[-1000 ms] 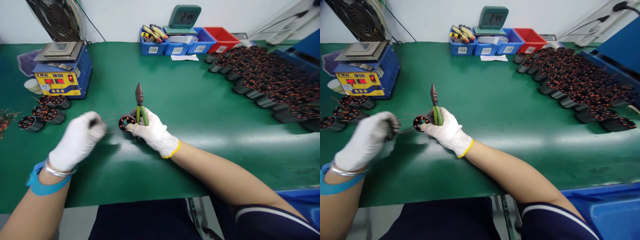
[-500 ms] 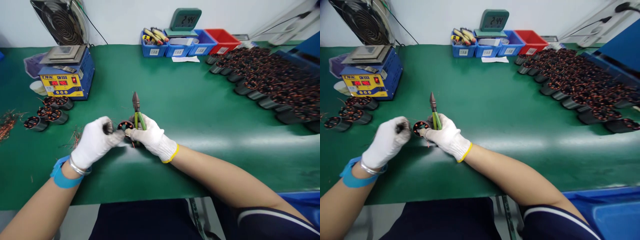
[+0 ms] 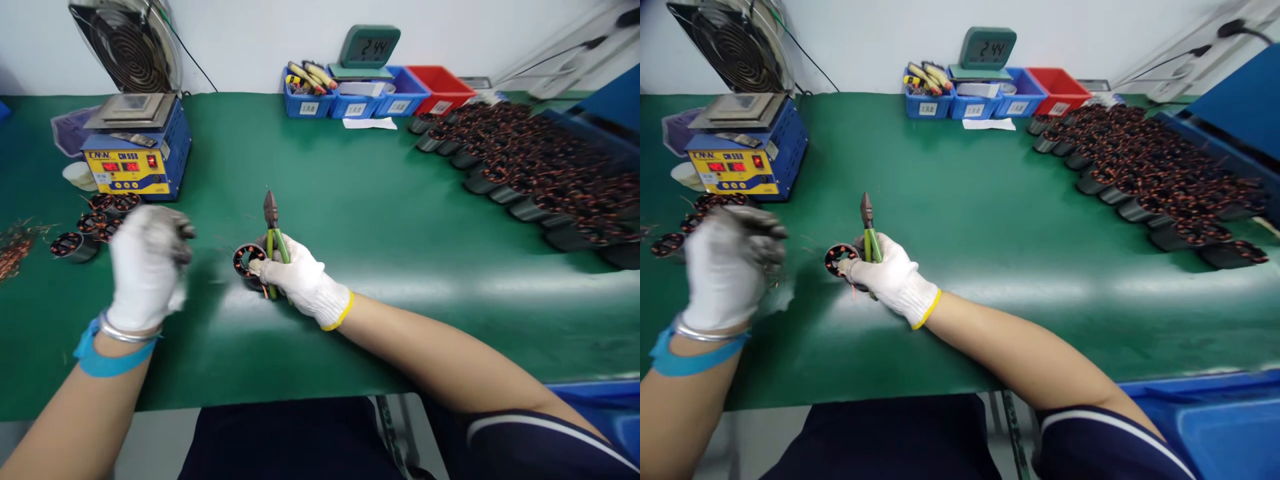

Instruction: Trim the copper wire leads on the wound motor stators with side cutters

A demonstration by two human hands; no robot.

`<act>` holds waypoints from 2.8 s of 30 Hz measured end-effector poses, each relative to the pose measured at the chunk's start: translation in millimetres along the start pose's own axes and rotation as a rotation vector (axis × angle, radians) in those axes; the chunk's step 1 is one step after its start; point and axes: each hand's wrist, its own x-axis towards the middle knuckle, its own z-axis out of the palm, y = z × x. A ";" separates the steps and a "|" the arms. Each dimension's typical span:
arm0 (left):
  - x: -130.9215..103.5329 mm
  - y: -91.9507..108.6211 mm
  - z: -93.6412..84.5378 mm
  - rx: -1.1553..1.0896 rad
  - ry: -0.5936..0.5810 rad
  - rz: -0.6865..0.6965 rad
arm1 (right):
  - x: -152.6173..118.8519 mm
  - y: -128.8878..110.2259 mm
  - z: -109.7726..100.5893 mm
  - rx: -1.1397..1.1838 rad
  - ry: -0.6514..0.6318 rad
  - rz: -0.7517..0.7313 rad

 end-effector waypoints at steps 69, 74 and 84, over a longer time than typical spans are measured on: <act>6.3 -29.9 11.2 -0.454 -0.978 -0.366 | 3.9 -79.5 -6.0 -2.277 -0.162 -0.189; 7.0 -29.9 11.3 -0.443 -0.974 -0.380 | 5.5 -80.7 -6.0 -2.312 -0.220 -0.178; 7.9 -27.3 5.4 -0.432 -0.997 -0.334 | 4.2 -91.6 1.4 -2.311 -0.075 -0.226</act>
